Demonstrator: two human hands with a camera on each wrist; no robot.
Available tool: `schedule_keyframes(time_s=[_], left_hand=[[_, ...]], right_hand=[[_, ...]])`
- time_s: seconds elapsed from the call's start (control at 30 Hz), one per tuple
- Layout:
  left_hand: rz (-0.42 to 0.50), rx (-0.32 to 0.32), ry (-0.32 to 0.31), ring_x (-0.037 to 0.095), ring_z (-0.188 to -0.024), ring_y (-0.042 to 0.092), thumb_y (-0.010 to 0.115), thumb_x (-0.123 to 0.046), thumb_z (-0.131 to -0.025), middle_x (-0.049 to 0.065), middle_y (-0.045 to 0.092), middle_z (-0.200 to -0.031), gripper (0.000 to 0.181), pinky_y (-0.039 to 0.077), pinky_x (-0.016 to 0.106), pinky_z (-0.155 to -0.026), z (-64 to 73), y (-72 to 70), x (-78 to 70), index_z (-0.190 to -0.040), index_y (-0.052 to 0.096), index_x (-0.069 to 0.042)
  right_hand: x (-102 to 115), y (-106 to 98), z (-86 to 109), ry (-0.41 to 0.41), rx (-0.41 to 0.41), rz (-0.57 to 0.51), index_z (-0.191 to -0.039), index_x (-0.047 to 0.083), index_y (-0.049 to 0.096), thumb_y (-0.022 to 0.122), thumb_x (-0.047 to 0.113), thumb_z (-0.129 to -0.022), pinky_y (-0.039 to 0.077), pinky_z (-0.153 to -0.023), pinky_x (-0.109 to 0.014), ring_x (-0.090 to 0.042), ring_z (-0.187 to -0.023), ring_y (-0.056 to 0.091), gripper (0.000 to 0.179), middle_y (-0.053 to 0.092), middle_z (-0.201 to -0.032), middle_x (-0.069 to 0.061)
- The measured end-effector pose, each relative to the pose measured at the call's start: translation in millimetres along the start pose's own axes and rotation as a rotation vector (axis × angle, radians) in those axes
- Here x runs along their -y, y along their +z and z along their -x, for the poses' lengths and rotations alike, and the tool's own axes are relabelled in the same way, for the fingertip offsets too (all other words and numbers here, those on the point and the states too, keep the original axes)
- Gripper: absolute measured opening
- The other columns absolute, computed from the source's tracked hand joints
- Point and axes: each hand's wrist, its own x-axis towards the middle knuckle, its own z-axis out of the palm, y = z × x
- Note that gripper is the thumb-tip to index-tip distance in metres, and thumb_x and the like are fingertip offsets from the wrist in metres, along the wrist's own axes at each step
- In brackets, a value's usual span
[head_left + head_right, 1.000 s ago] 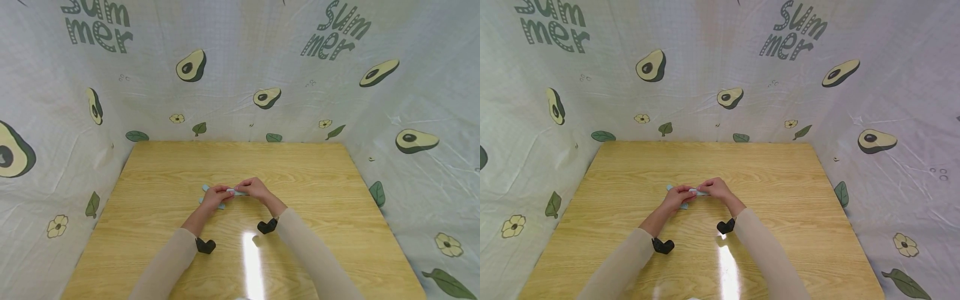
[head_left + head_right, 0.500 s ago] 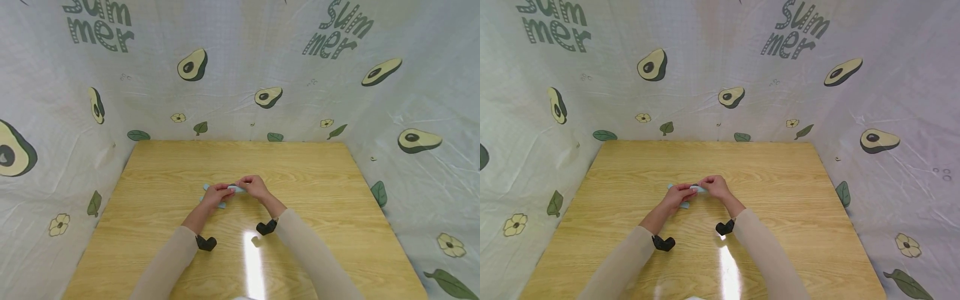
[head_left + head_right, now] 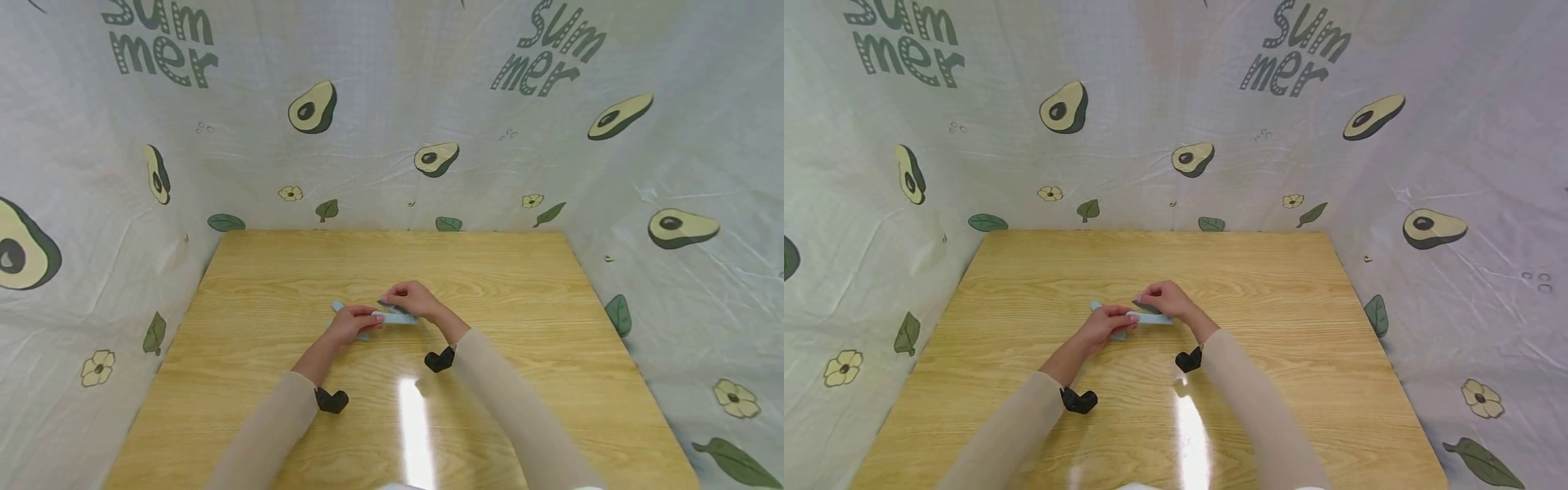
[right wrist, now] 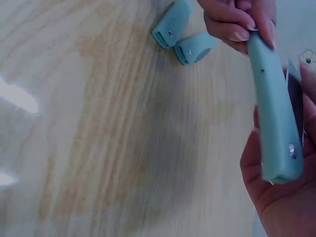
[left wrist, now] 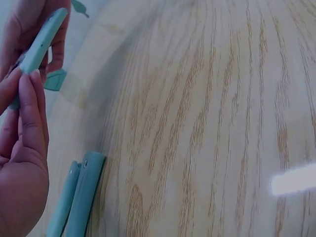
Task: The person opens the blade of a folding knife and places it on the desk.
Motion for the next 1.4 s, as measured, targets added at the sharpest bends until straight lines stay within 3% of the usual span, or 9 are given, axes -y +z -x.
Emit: schedule_keyframes(time_s=[0.17, 0.37, 0.53, 0.67, 0.77, 0.93, 1.13, 1.3, 1.4], left_hand=[[-0.035, 0.048, 0.013, 0.009, -0.082, 0.071, 0.062, -0.006, -0.093, -0.003, 0.072, -0.086, 0.026, 0.059, 0.023, -0.081, -0.5, 0.6, 1.8, -0.115, 0.060, 0.009], [0.035, 0.042, 0.060, 0.009, -0.082, 0.071, 0.061, -0.007, -0.095, -0.003, 0.069, -0.088, 0.025, 0.059, 0.024, -0.083, -1.9, 2.3, 1.0, -0.114, 0.059, 0.008], [0.093, 0.023, 0.080, 0.010, -0.079, 0.072, 0.057, -0.003, -0.096, 0.000, 0.067, -0.088, 0.023, 0.059, 0.022, -0.079, -1.4, 3.1, -2.3, -0.115, 0.056, 0.009], [0.137, 0.018, 0.074, 0.010, -0.079, 0.072, 0.055, -0.001, -0.096, 0.001, 0.066, -0.088, 0.018, 0.059, 0.021, -0.079, -1.2, 2.0, -2.7, -0.112, 0.056, 0.008], [0.176, -0.010, 0.073, 0.012, -0.078, 0.072, 0.055, 0.002, -0.095, 0.001, 0.067, -0.086, 0.014, 0.059, 0.021, -0.078, -0.9, 0.8, -2.1, -0.108, 0.056, 0.006], [0.220, -0.057, 0.088, 0.010, -0.073, 0.072, 0.055, 0.005, -0.094, 0.000, 0.069, -0.081, 0.012, 0.060, 0.020, -0.075, -0.7, -1.5, 0.0, -0.106, 0.055, 0.006], [0.241, -0.113, 0.114, 0.010, -0.070, 0.071, 0.055, 0.005, -0.094, 0.000, 0.064, -0.079, 0.010, 0.060, 0.020, -0.073, -0.5, -2.3, 0.4, -0.105, 0.055, 0.004], [0.324, -0.183, 0.151, 0.010, -0.070, 0.072, 0.055, 0.005, -0.094, 0.000, 0.063, -0.078, 0.007, 0.060, 0.019, -0.072, -0.1, -2.5, -3.2, -0.098, 0.056, -0.001], [0.378, -0.222, 0.179, 0.011, -0.070, 0.072, 0.056, 0.005, -0.093, 0.000, 0.063, -0.079, 0.008, 0.060, 0.020, -0.073, -0.2, -2.0, -5.0, -0.094, 0.058, -0.003]], right_hand=[[5, -9, -2.2, -0.126, 0.134, 0.090, -0.086, 0.011, 0.070, 0.059, 0.030, -0.097, 0.037, -0.061, -0.021, -0.010, -0.068, 0.047, 0.025, 0.067, -0.083, -0.002], [8, -13, -1.0, -0.183, 0.076, 0.155, -0.088, 0.013, 0.070, 0.058, 0.028, -0.098, 0.041, -0.064, -0.023, -0.012, -0.072, 0.051, 0.021, 0.067, -0.086, -0.002], [2, -16, -2.3, -0.113, -0.058, 0.057, -0.092, 0.009, 0.070, 0.058, 0.024, -0.098, 0.048, -0.072, -0.027, -0.013, -0.080, 0.055, 0.021, 0.069, -0.093, -0.007], [-6, -21, 1.1, -0.081, -0.140, -0.079, -0.095, 0.004, 0.068, 0.057, 0.020, -0.098, 0.056, -0.080, -0.042, -0.010, -0.078, 0.057, 0.019, 0.067, -0.092, -0.006], [-10, -26, 6.1, -0.070, -0.150, -0.197, -0.099, -0.001, 0.066, 0.058, 0.018, -0.098, 0.055, -0.086, -0.056, -0.008, -0.075, 0.060, 0.021, 0.065, -0.089, -0.005], [-18, -38, 14.3, -0.055, -0.123, -0.326, -0.100, -0.007, 0.064, 0.061, 0.016, -0.096, 0.050, -0.092, -0.062, -0.016, -0.076, 0.067, 0.023, 0.065, -0.083, 0.000], [-31, -52, 23.9, -0.039, -0.078, -0.405, -0.096, -0.005, 0.062, 0.061, 0.009, -0.095, 0.056, -0.089, -0.051, -0.025, -0.084, 0.072, 0.014, 0.068, -0.082, 0.001], [-39, -49, 31.8, -0.047, -0.089, -0.603, -0.088, 0.004, 0.060, 0.056, 0.002, -0.096, 0.060, -0.080, -0.027, -0.013, -0.081, 0.073, 0.009, 0.069, -0.084, -0.001], [-45, -41, 35.1, -0.074, -0.114, -0.719, -0.086, 0.006, 0.059, 0.054, 0.001, -0.097, 0.059, -0.080, -0.023, -0.010, -0.081, 0.073, 0.013, 0.069, -0.085, -0.002]])
